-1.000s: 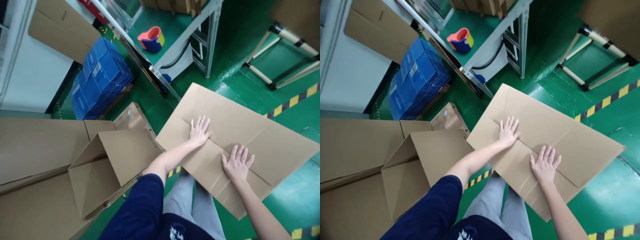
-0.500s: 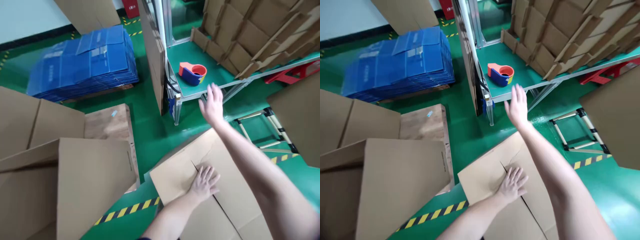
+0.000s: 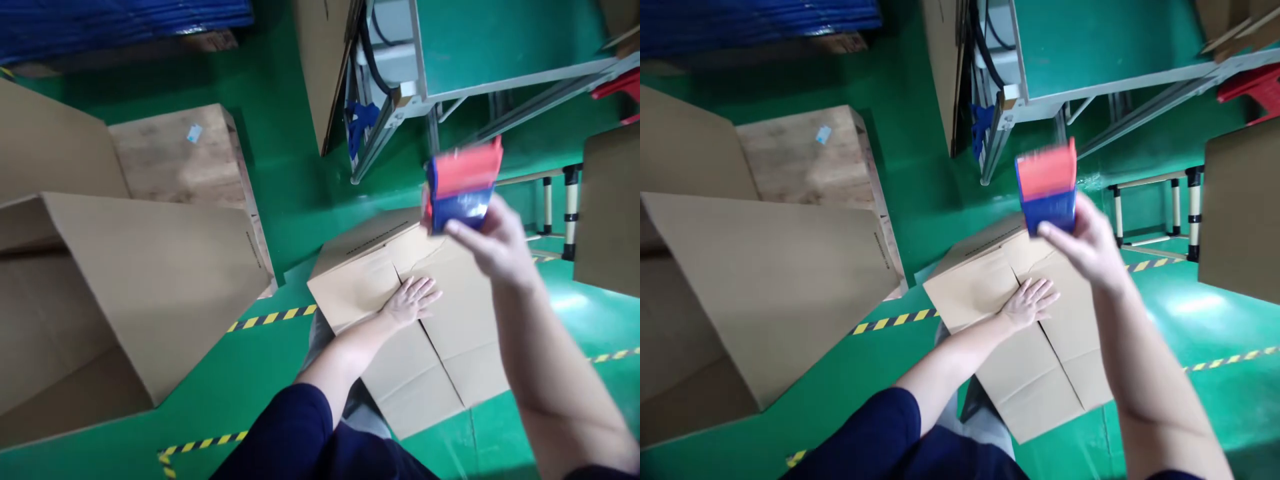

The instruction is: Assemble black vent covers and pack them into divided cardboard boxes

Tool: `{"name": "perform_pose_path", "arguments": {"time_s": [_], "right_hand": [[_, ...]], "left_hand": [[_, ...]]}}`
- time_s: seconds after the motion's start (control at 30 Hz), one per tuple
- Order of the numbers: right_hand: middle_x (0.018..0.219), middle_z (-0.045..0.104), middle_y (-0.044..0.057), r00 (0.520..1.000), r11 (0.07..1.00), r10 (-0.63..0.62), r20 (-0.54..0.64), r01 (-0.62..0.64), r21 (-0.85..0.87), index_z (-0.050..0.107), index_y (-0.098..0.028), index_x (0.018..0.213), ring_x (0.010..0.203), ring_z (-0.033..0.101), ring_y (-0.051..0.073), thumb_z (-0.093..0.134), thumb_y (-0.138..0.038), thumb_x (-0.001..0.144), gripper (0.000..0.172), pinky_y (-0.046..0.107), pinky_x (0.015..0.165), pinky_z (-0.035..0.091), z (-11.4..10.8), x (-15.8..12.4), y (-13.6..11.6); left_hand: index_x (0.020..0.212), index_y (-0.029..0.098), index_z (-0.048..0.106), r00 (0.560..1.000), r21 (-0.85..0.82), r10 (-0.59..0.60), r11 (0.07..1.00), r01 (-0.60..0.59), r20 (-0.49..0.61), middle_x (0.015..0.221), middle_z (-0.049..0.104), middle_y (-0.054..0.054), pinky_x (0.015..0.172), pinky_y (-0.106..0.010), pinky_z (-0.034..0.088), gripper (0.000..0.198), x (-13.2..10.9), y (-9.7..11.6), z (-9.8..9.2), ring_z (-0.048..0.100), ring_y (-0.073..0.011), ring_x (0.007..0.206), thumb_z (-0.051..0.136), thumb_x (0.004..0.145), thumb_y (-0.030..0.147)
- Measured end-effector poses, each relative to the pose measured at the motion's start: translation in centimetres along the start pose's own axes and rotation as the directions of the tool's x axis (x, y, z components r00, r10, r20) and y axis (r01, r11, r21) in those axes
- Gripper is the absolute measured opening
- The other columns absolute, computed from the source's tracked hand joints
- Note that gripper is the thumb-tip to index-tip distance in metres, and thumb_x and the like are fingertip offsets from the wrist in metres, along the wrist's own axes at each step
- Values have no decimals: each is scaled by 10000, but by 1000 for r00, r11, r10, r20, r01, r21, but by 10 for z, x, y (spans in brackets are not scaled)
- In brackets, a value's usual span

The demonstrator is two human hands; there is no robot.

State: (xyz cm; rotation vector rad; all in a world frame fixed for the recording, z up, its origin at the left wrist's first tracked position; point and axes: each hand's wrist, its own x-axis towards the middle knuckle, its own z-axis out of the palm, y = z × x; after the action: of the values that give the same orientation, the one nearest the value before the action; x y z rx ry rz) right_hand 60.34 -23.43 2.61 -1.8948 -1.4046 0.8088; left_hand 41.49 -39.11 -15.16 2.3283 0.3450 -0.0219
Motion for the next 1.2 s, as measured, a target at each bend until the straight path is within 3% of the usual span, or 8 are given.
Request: {"name": "perform_pose_path", "arguments": {"time_s": [0.17,0.37,0.43,0.53,0.6,0.77,1.03,1.2], "right_hand": [[796,741,35,890,771,455,-11,-388,505,693,-188,933,671,695,209,809,-623,742,489,311,621,590,83,-127,50],[704,691,25,802,728,595,-54,-508,461,691,-175,852,639,637,206,790,-670,648,544,309,593,545,129,-138,75],[696,686,29,812,707,584,-19,-497,503,680,-183,848,628,638,209,796,-671,643,542,312,577,545,128,-135,72],[650,669,28,807,641,585,76,-518,567,663,-188,856,557,628,214,814,-685,623,569,326,527,543,126,-134,68],[646,669,29,798,614,591,117,-539,577,664,-182,876,536,622,216,828,-690,603,600,334,514,541,127,-134,67],[711,688,40,814,694,577,74,-536,480,680,-171,872,634,642,221,793,-709,619,605,322,584,540,129,-127,65],[624,650,35,772,744,625,113,-634,213,697,-182,834,600,615,214,705,-781,710,612,290,549,474,100,-144,40],[618,651,31,653,637,738,170,-758,140,706,-185,842,603,631,222,653,-833,709,663,295,561,463,86,-185,31]], "left_hand": [[1542,179,498,1000,48,1,999,-1,-7,1617,456,-129,1281,-480,299,575,11,-1,13,419,-305,1508,487,1034,448],[1312,206,698,998,-150,22,989,-13,60,1397,680,-86,1214,-402,415,372,-38,-2,-18,571,-239,1381,455,1033,247],[1241,207,725,983,-355,-180,921,162,-19,1256,750,-90,1129,-385,500,335,-70,-13,-53,669,-228,1240,480,1033,302],[1238,197,701,728,-705,-683,545,453,-60,1126,776,-102,932,-359,586,353,-84,-44,-120,738,-212,1006,548,1006,415],[1207,179,698,607,-874,-793,255,413,55,1127,769,-111,873,-329,579,390,-63,-66,-162,734,-198,962,613,967,476],[862,136,746,648,-906,-656,-136,402,386,891,768,-82,854,-307,530,367,13,-92,-208,694,-142,780,853,771,474],[638,143,681,486,-922,-853,15,386,190,599,674,-4,686,-257,491,194,43,-109,-213,574,-84,566,863,703,136],[658,142,704,516,-891,-856,214,399,26,579,673,-13,641,-243,483,159,53,-149,-230,573,-87,547,849,723,156]]}}
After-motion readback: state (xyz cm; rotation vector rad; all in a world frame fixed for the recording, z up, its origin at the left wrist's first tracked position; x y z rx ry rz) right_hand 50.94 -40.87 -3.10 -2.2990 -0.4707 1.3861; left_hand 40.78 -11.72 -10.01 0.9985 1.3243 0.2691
